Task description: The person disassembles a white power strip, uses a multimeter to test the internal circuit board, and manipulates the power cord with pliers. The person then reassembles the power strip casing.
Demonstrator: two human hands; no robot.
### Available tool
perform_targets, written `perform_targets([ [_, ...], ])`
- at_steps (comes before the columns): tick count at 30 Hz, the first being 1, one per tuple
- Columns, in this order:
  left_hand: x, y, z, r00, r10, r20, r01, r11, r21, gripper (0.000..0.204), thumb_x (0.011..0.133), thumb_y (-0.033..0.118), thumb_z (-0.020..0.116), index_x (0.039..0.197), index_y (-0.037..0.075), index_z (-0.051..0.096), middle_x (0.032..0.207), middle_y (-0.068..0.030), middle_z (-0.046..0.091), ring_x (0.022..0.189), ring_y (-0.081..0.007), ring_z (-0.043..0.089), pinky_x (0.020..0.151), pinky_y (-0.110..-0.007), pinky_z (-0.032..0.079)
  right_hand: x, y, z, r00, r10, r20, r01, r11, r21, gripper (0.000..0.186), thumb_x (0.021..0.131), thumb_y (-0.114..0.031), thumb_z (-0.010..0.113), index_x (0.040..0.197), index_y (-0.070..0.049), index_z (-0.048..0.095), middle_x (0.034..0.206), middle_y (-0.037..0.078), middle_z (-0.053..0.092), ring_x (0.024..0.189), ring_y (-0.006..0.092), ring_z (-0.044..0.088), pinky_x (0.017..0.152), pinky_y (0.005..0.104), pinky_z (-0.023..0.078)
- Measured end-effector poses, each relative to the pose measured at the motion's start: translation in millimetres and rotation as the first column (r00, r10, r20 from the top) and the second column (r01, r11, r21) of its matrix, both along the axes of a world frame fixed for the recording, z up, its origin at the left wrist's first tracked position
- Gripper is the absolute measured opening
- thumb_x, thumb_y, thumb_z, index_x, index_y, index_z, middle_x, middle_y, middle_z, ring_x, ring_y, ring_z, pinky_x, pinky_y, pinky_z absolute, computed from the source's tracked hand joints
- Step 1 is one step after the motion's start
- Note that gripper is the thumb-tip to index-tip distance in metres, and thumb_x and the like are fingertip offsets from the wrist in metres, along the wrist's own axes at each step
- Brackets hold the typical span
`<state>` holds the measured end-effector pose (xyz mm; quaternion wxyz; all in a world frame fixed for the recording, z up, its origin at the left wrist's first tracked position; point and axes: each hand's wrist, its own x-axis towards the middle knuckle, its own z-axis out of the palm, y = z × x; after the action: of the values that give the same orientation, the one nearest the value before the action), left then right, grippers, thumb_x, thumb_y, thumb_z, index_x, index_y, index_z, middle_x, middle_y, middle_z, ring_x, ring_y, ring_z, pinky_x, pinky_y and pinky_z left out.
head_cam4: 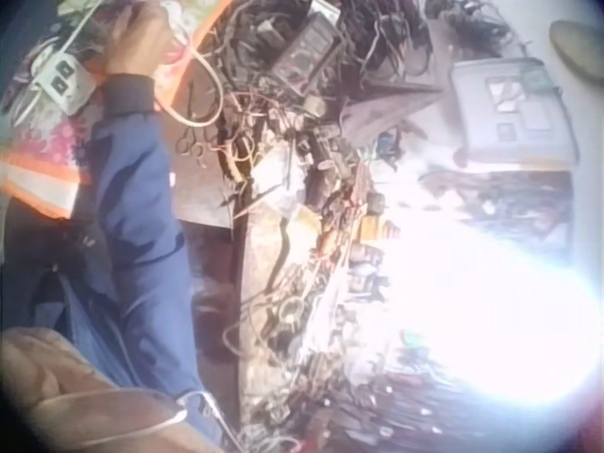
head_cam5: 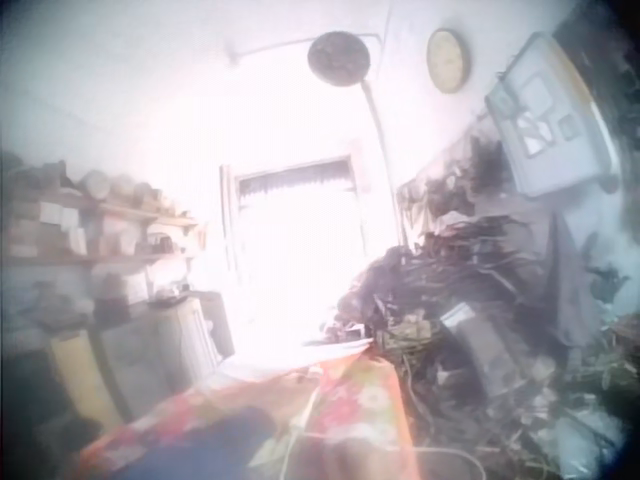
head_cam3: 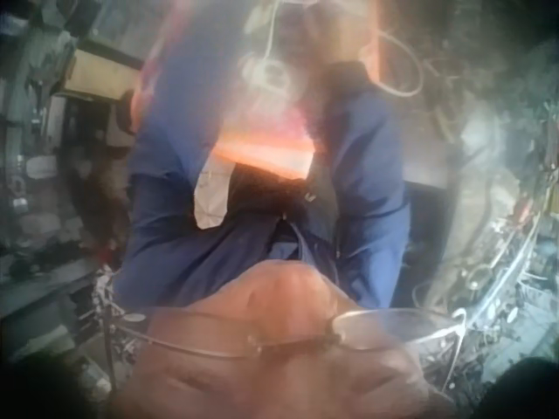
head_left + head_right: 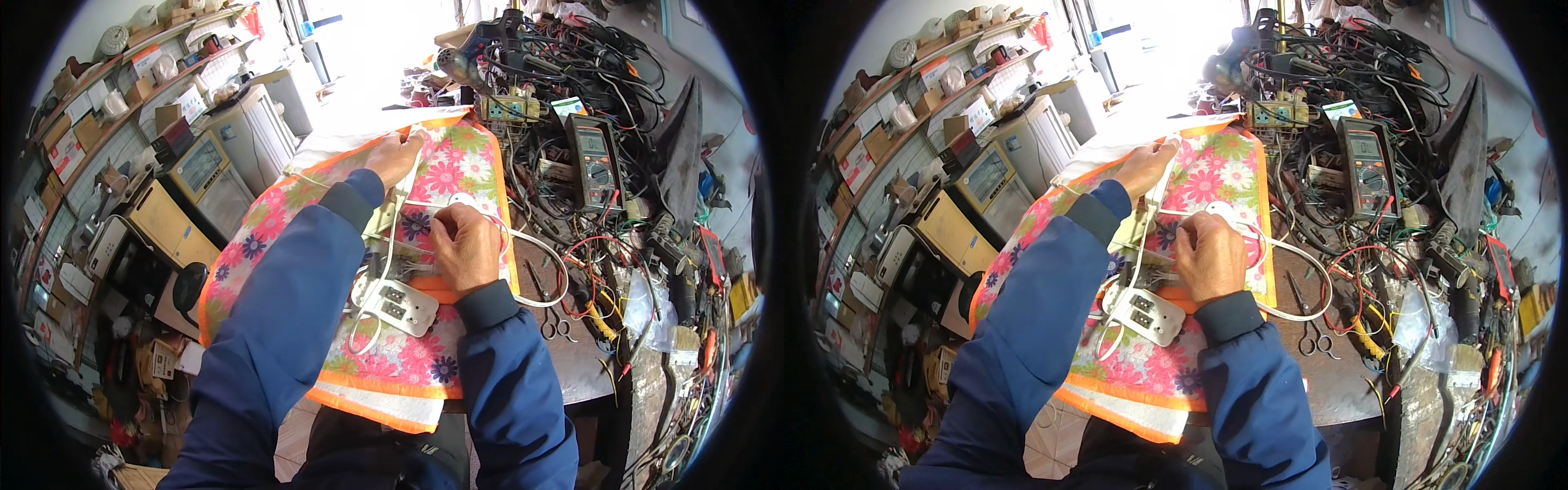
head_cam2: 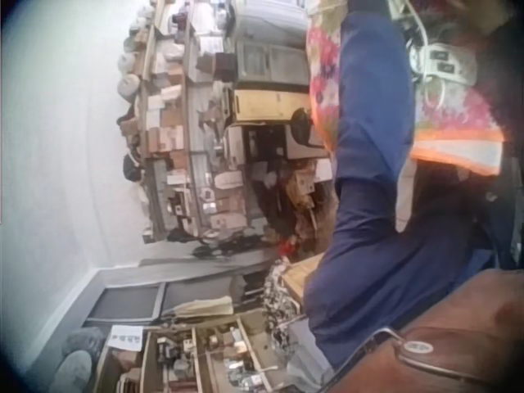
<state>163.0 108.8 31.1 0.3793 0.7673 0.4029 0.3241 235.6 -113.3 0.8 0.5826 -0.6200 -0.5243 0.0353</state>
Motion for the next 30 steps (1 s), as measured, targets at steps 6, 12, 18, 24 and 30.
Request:
perform_targets([
  [6, 32.8, -33.4, 0.0, 0.874, 0.310, -0.374, -0.077, 0.848, 0.524, 0.058, 0.093, 0.048, 0.061, 0.116, -0.006, 0.061, 0.107, -0.0268, 0.069, 0.096, -0.0358, 0.070, 0.092, -0.047, 0.052, 6.5, -0.8, -1.5, 0.999, -0.028, 0.022, 0.028, 1.000, -0.002, 0.010, 0.083, -0.009, 0.069, 0.084, 0.001, 0.069, 0.081, 0.021, 0.067, 0.076, 0.0395, 0.066, 0.071, 0.0467, 0.052],
  [12, 40.0, -65.6, -1.3, 0.751, 0.349, -0.561, 0.099, 0.780, 0.617, 0.057, 0.090, 0.047, 0.064, 0.120, -0.002, 0.061, 0.116, -0.0276, 0.068, 0.110, -0.0420, 0.066, 0.096, -0.050, 0.050, 4.1, 2.1, -3.0, 1.000, 0.007, 0.011, -0.007, 1.000, 0.028, 0.010, 0.083, -0.008, 0.068, 0.084, 0.001, 0.069, 0.082, 0.022, 0.068, 0.077, 0.0398, 0.066, 0.072, 0.0469, 0.052],
  [18, 11.1, -5.0, 15.2, 0.974, -0.102, -0.201, 0.115, 0.992, 0.050, 0.061, 0.096, 0.049, 0.061, 0.127, -0.003, 0.059, 0.129, -0.0217, 0.064, 0.112, -0.0350, 0.066, 0.103, -0.044, 0.046, 5.6, -2.1, 1.4, 1.000, -0.004, -0.016, 0.005, 1.000, 0.006, 0.010, 0.083, -0.008, 0.068, 0.084, 0.002, 0.069, 0.081, 0.022, 0.068, 0.077, 0.0395, 0.067, 0.072, 0.0465, 0.052],
  [24, -19.3, -6.1, 12.9, 0.904, -0.238, 0.356, 0.378, 0.834, -0.402, 0.060, 0.106, 0.050, 0.044, 0.141, 0.001, 0.048, 0.124, -0.0187, 0.063, 0.107, -0.0279, 0.068, 0.076, -0.036, 0.060, 6.5, -1.3, 0.9, 1.000, -0.010, -0.021, 0.010, 1.000, 0.002, 0.010, 0.084, -0.008, 0.068, 0.085, 0.002, 0.070, 0.082, 0.021, 0.068, 0.078, 0.0393, 0.067, 0.072, 0.0463, 0.052],
  [30, -33.1, -16.9, 11.5, 0.717, -0.310, 0.624, 0.624, 0.684, -0.378, 0.063, 0.107, 0.051, 0.035, 0.145, 0.001, 0.044, 0.129, -0.0226, 0.063, 0.107, -0.0304, 0.069, 0.082, -0.037, 0.062, 5.4, -0.5, 0.0, 0.999, 0.012, -0.030, -0.012, 1.000, 0.002, 0.009, 0.084, -0.008, 0.068, 0.086, 0.001, 0.071, 0.084, 0.020, 0.068, 0.078, 0.0389, 0.067, 0.072, 0.0453, 0.052],
])
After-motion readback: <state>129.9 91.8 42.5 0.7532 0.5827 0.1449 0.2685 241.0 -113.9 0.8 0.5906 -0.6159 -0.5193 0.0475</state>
